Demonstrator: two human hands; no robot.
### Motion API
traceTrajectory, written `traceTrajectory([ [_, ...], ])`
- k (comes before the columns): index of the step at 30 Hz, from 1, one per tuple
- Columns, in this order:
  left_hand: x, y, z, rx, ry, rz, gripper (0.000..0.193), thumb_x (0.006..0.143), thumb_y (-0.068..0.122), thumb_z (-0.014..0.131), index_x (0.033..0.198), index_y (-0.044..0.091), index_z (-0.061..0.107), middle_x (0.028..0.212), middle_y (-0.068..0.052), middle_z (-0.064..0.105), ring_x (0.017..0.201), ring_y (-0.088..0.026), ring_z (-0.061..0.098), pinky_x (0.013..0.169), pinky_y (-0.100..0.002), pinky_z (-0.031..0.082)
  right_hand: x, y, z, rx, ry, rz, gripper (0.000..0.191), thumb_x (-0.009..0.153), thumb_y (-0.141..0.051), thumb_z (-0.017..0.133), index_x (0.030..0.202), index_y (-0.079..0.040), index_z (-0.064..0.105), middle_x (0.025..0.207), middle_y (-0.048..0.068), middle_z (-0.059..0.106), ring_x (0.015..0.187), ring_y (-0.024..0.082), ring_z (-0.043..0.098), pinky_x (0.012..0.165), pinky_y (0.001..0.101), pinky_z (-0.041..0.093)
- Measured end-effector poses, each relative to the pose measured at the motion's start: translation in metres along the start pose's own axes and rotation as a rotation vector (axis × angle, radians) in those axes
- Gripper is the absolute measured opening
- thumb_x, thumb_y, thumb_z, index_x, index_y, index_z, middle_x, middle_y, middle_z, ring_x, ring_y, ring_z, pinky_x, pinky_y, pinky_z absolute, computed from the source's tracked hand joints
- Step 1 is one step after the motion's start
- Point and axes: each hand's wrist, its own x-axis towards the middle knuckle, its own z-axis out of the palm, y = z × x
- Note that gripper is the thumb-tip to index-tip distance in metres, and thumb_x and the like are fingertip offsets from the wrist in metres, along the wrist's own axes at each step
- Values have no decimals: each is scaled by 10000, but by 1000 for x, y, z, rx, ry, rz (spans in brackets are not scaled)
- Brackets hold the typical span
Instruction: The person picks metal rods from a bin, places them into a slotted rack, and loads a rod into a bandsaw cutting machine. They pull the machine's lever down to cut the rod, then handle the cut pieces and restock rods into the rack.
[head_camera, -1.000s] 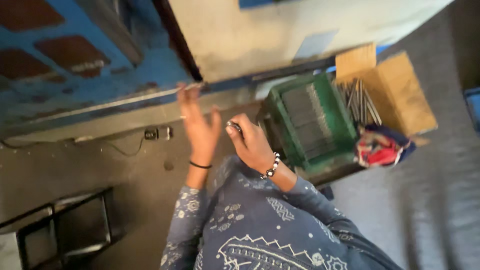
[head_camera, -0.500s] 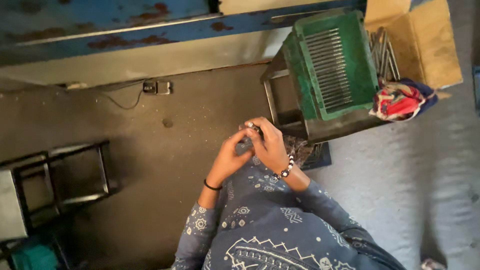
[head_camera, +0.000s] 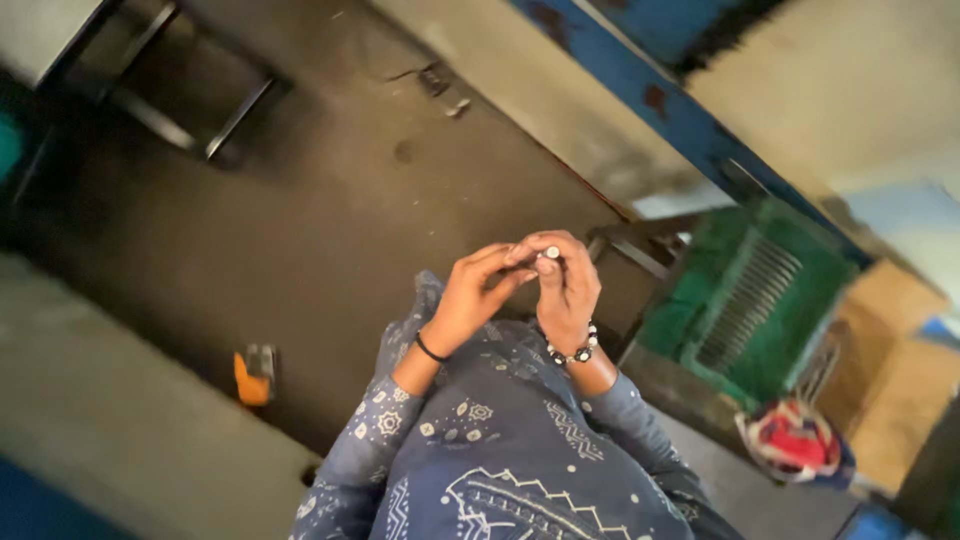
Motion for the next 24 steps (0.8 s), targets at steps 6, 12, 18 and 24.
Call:
traceTrajectory([
  [6,-51,-20,-58,129,388,-27,241,907,25,731,1145,14,689,1062,-129,728,955,-266,746,812,-324,587,15,7,80,-30,-452,97,234,1069,-55,532,1280,46,553,1087,128,722,1040,207,720,923,317,594],
  [12,-96,-57,-149,197,623,-66,254,923,116,722,1162,37,688,1073,-119,740,958,-296,745,830,-368,583,17,28,201,-1,-734,-3,262,1062,-20,555,1307,75,552,1066,133,733,1060,229,746,969,341,578],
  [18,-131,-78,-299,762,700,-231,273,917,266,706,1147,118,703,1075,-91,728,1015,-312,679,886,-444,521,43,45,354,59,-832,103,315,1059,-46,552,1361,46,554,981,67,701,945,154,733,813,276,572],
  [24,-181,-76,-420,787,782,-353,235,948,258,672,1154,149,703,1093,-57,722,1075,-274,663,925,-427,501,65,39,491,44,-938,193,308,1069,-115,570,1360,-20,596,836,-7,588,668,72,533,597,226,477],
])
